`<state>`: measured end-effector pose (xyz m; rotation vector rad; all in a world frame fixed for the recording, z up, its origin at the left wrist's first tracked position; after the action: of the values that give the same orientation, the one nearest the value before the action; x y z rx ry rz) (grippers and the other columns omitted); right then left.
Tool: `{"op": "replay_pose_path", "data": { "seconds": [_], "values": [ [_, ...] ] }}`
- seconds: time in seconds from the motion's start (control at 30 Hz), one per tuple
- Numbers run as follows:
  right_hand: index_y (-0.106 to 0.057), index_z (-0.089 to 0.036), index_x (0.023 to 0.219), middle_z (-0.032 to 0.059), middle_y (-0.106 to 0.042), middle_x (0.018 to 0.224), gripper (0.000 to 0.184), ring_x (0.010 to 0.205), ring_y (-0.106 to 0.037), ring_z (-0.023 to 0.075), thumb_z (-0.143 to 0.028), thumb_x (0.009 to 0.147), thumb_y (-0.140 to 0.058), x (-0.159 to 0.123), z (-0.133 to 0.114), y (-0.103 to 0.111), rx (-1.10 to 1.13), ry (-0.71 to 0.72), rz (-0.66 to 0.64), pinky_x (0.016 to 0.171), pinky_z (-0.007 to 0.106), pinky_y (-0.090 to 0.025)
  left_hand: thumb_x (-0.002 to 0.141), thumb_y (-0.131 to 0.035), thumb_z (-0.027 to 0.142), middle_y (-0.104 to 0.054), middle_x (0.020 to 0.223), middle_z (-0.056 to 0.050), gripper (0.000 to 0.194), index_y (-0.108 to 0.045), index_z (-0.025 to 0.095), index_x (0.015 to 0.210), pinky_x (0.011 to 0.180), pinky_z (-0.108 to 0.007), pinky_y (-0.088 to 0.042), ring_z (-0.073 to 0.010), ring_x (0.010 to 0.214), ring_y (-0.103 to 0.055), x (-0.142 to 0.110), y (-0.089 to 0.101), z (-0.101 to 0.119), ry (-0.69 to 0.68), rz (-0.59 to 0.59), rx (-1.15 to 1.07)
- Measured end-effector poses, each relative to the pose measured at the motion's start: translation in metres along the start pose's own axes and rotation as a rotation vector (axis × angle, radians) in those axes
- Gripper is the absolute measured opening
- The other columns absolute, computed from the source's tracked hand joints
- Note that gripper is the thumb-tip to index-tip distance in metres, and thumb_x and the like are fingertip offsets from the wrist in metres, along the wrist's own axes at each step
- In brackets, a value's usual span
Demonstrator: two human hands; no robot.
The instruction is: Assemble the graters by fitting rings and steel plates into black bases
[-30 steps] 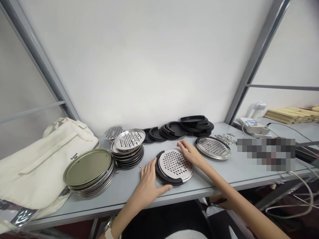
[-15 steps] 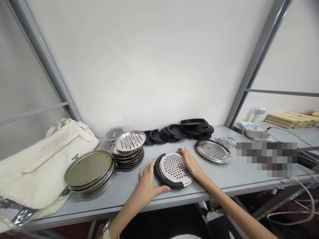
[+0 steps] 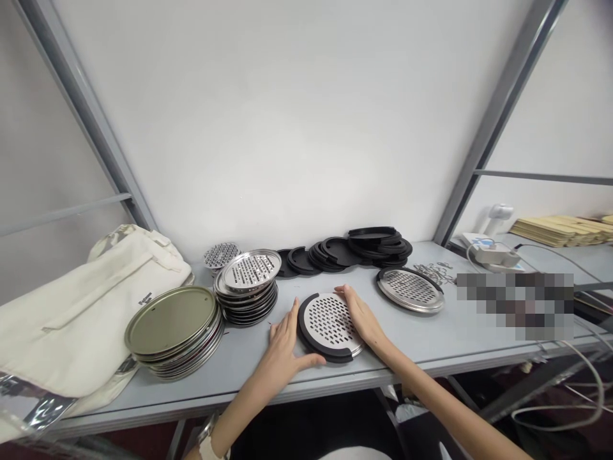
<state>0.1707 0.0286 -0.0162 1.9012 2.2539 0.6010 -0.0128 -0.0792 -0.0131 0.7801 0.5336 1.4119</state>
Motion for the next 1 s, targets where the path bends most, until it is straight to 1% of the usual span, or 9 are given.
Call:
{"op": "replay_pose_path", "data": {
  "seconds": [0.13, 0.23, 0.37, 0.47, 0.53, 0.67, 0.73, 0.83, 1.0],
  "values": [
    [-0.057, -0.023, 0.112, 0.0069, -0.063, 0.118, 0.057, 0.113, -0.054, 0.0238, -0.061, 0.091, -0.019, 0.004, 0.007, -0.002, 0.027, -0.017, -0.001, 0.104, 0.041, -0.032, 0.074, -0.061, 0.06, -0.022, 0.151, -0.015, 0.113, 0.018, 0.02, 0.144, 0.111, -0.051, -0.005, -0.0313, 0.139, -0.019, 0.001, 0.0, 0.002, 0.002, -0.011, 0.001],
    [-0.058, -0.022, 0.113, 0.0068, -0.063, 0.119, 0.058, 0.114, -0.053, 0.0231, -0.06, 0.091, -0.019, 0.006, 0.008, -0.003, 0.028, -0.02, -0.014, 0.105, 0.04, -0.032, 0.076, -0.059, 0.059, -0.016, 0.152, -0.014, 0.111, 0.021, 0.021, 0.143, 0.111, -0.05, -0.004, -0.0299, 0.14, -0.015, 0.001, 0.0, 0.003, 0.003, -0.027, 0.018],
    [-0.057, -0.022, 0.116, 0.0063, -0.061, 0.122, 0.059, 0.117, -0.052, 0.0226, -0.059, 0.091, -0.019, 0.005, 0.008, -0.005, 0.012, -0.029, -0.018, 0.106, 0.04, -0.031, 0.077, -0.058, 0.058, -0.008, 0.154, -0.013, 0.109, 0.018, 0.021, 0.144, 0.111, -0.05, -0.001, -0.0311, 0.141, -0.008, 0.002, -0.001, 0.001, 0.03, -0.063, 0.04],
    [-0.058, -0.022, 0.115, 0.0058, -0.061, 0.123, 0.058, 0.118, -0.051, 0.0227, -0.059, 0.091, -0.02, 0.006, 0.008, -0.006, 0.005, -0.027, -0.014, 0.107, 0.039, -0.03, 0.077, -0.058, 0.058, -0.011, 0.154, -0.013, 0.107, 0.016, 0.02, 0.145, 0.111, -0.048, -0.002, -0.0308, 0.141, -0.009, 0.002, 0.0, 0.002, 0.027, -0.057, 0.053],
    [-0.059, -0.022, 0.113, 0.0058, -0.062, 0.122, 0.057, 0.118, -0.051, 0.0225, -0.059, 0.091, -0.022, 0.007, 0.009, -0.006, 0.025, -0.019, -0.008, 0.107, 0.039, -0.03, 0.077, -0.058, 0.057, -0.016, 0.153, -0.012, 0.106, 0.014, 0.021, 0.146, 0.111, -0.047, -0.005, -0.0307, 0.139, -0.014, 0.002, 0.0, 0.002, 0.023, -0.042, 0.053],
    [-0.057, -0.021, 0.114, 0.0069, -0.063, 0.121, 0.055, 0.118, -0.052, 0.0215, -0.06, 0.09, -0.025, 0.011, 0.014, -0.007, 0.151, -0.028, 0.01, 0.108, 0.038, -0.03, 0.076, -0.06, 0.056, -0.024, 0.15, -0.01, 0.102, 0.007, 0.026, 0.147, 0.111, -0.047, -0.008, -0.0299, 0.136, -0.022, 0.001, 0.001, 0.002, -0.019, -0.003, 0.043],
    [-0.055, -0.021, 0.115, 0.008, -0.063, 0.12, 0.055, 0.119, -0.052, 0.0217, -0.059, 0.09, -0.024, 0.012, 0.017, -0.007, 0.251, -0.053, 0.021, 0.107, 0.039, -0.031, 0.076, -0.06, 0.056, -0.023, 0.15, -0.01, 0.101, 0.006, 0.026, 0.147, 0.111, -0.047, -0.007, -0.0299, 0.137, -0.021, 0.001, 0.0, 0.001, -0.03, 0.003, 0.035],
    [-0.053, -0.022, 0.117, 0.0092, -0.063, 0.12, 0.053, 0.119, -0.052, 0.0229, -0.058, 0.09, -0.025, 0.01, 0.018, -0.004, 0.365, -0.098, 0.057, 0.104, 0.042, -0.035, 0.076, -0.059, 0.058, -0.019, 0.152, -0.011, 0.103, 0.006, 0.023, 0.148, 0.111, -0.049, -0.007, -0.031, 0.138, -0.016, 0.0, -0.003, -0.001, -0.001, 0.001, 0.024],
    [-0.052, -0.022, 0.115, 0.0105, -0.061, 0.123, 0.047, 0.123, -0.049, 0.0232, -0.055, 0.089, -0.031, 0.001, 0.01, 0.002, 0.422, -0.101, 0.116, 0.104, 0.042, -0.034, 0.074, -0.061, 0.059, -0.018, 0.152, -0.013, 0.105, 0.004, 0.021, 0.148, 0.111, -0.048, -0.009, -0.0311, 0.139, -0.013, -0.002, -0.004, -0.003, 0.038, 0.038, 0.017]
  ]
}}
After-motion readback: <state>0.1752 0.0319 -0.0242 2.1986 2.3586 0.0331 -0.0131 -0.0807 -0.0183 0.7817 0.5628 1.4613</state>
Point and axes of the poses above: each hand's wrist, its own x-axis towards the middle knuckle, its own y-axis out of the back of the hand, z = x × y, the point moved 3 cm from there along x, towards the middle knuckle
